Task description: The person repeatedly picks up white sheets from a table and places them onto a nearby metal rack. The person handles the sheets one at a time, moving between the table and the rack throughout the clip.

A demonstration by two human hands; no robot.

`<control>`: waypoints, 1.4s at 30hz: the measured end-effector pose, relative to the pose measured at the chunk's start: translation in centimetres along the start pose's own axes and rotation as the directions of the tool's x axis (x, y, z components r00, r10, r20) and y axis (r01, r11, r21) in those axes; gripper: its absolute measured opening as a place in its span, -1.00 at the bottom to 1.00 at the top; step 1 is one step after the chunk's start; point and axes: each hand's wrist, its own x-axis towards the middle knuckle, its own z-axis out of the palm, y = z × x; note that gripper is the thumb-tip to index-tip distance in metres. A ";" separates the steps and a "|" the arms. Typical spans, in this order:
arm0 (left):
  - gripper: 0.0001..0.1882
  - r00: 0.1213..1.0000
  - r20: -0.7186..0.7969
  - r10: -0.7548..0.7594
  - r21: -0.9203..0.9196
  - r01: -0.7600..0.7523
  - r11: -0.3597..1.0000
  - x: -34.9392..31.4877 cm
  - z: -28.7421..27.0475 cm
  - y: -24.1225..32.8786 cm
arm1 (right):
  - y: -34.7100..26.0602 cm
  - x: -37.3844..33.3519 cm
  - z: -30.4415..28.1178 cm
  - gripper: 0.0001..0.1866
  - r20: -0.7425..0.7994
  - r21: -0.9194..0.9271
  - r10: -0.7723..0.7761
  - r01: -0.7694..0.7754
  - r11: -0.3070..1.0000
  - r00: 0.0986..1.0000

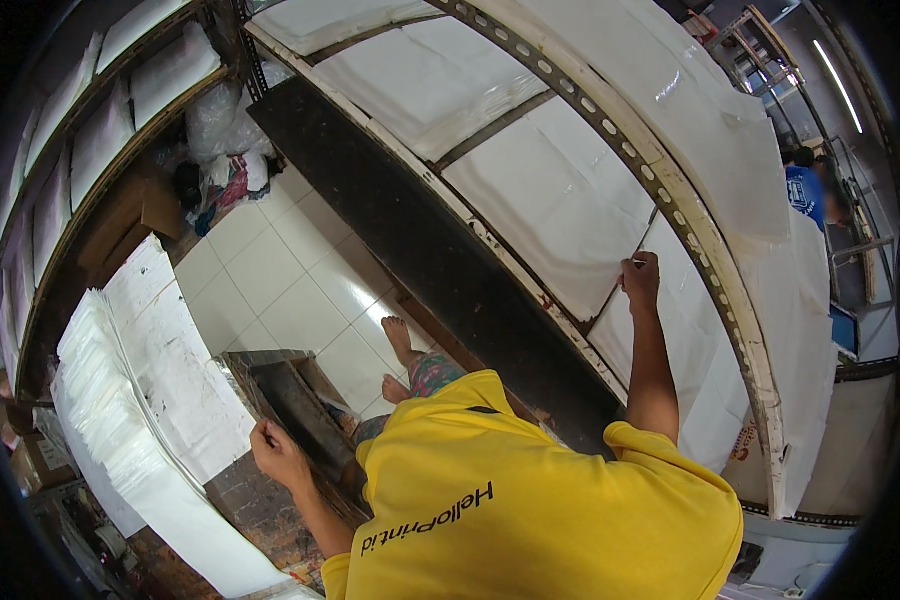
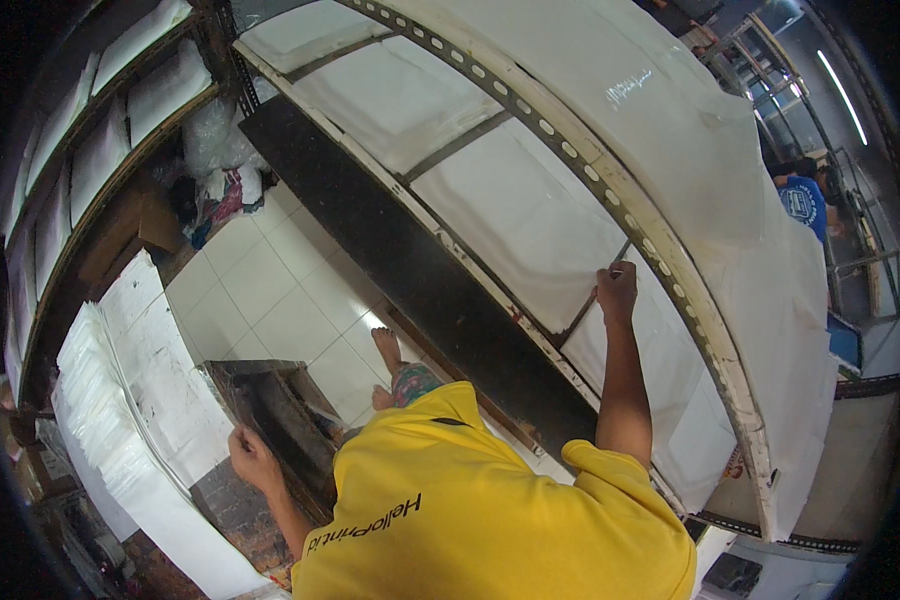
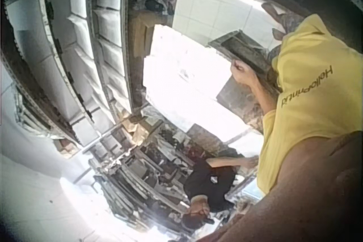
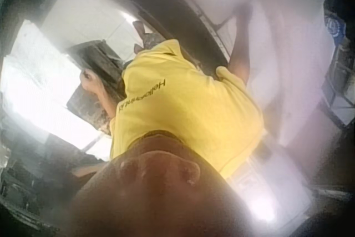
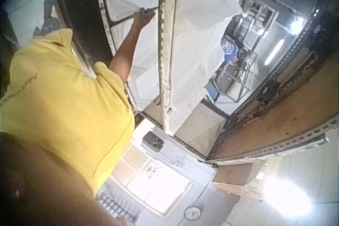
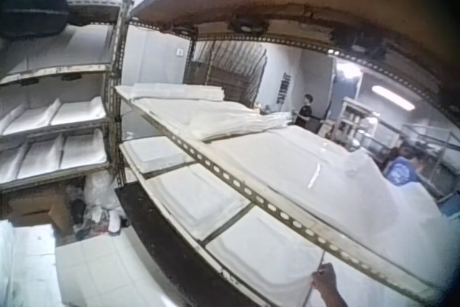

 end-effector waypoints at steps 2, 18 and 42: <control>-0.82 1.000 -0.002 0.005 0.007 -0.005 1.000 0.0 0.0 -0.2 | 0.5 0.2 -0.2 -0.66 0.005 -0.017 -0.035 0.035 0.999 0.999; -0.89 0.993 -0.110 -0.050 0.042 0.055 0.998 0.1 -0.8 -0.1 | -12.9 -9.1 13.3 -0.83 0.364 0.400 -0.589 0.450 0.799 0.722; -0.82 0.872 -0.421 -0.250 -0.019 0.266 0.964 -0.1 -0.9 1.5 | 1.1 -14.4 42.0 -0.77 0.950 0.223 -0.010 0.658 0.719 -0.311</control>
